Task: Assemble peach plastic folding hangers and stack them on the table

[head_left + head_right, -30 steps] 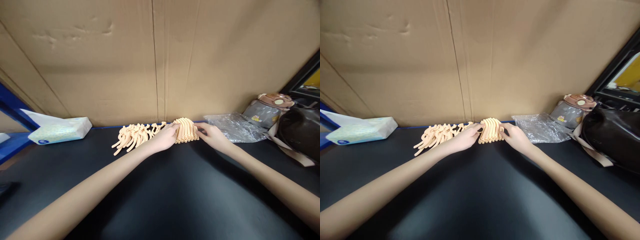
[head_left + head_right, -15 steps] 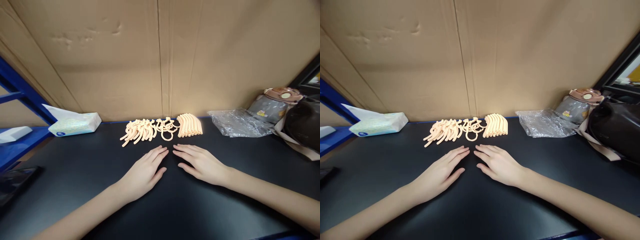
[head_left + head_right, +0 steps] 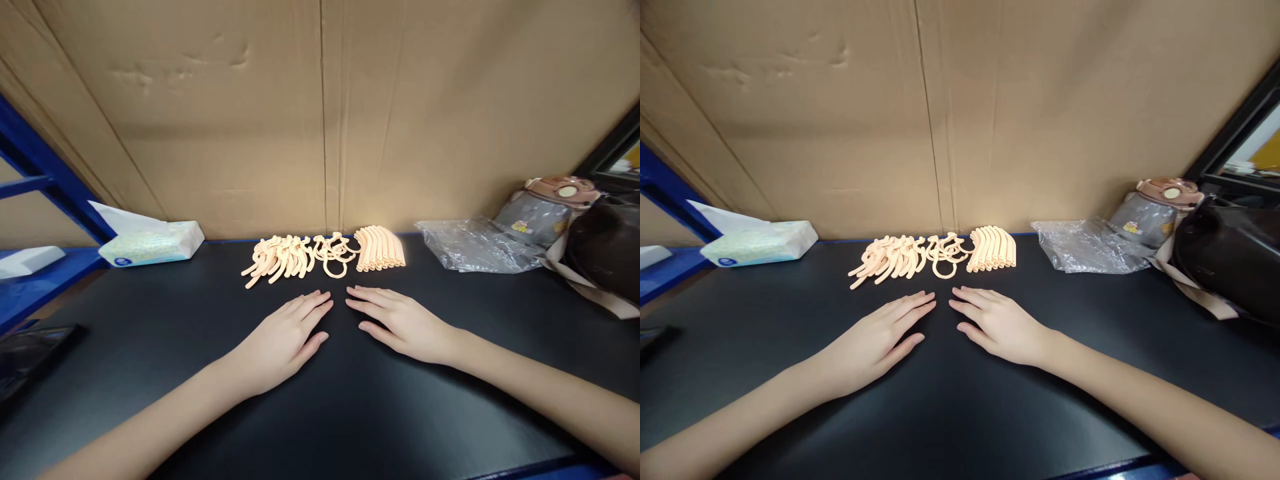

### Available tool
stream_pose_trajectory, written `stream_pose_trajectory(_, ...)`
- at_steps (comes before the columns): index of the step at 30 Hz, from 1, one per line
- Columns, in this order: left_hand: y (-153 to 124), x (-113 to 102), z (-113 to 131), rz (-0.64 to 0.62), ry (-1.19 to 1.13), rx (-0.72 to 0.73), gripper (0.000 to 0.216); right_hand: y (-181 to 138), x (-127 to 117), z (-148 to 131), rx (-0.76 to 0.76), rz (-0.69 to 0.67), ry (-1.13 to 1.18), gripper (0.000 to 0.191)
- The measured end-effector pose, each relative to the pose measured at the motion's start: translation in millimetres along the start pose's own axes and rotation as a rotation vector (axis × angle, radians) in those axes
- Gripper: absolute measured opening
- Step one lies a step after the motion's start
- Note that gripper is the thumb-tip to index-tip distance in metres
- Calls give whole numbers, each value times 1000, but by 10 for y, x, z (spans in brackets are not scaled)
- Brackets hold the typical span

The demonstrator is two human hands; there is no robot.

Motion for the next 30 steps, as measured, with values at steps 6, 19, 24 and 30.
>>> stream_pose_trajectory(6,-24,-35,-19,-25,-17,4,46,18,33,12,37,50,-10,38)
stream_pose_trajectory(19,-7,-16,-55,-60,37,-1,48,57,65,24,31,34,-61,39)
stream_pose_trajectory(24,-2,-1,-79,-63,49,-11,48,57,61,29,19,34,-64,38)
stream_pose_trajectory(30,-6,6,-77,-51,43,-1,48,49,60,37,18,16,-56,39)
Point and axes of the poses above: each hand's wrist, its own y-axis towards the middle knuckle, its own x-axis out of the palm, z = x × y, the point moved 5 cm from there along y, towards the middle knuckle, and after that the axes turned 10 degrees about -x, right-handed, at the moved point
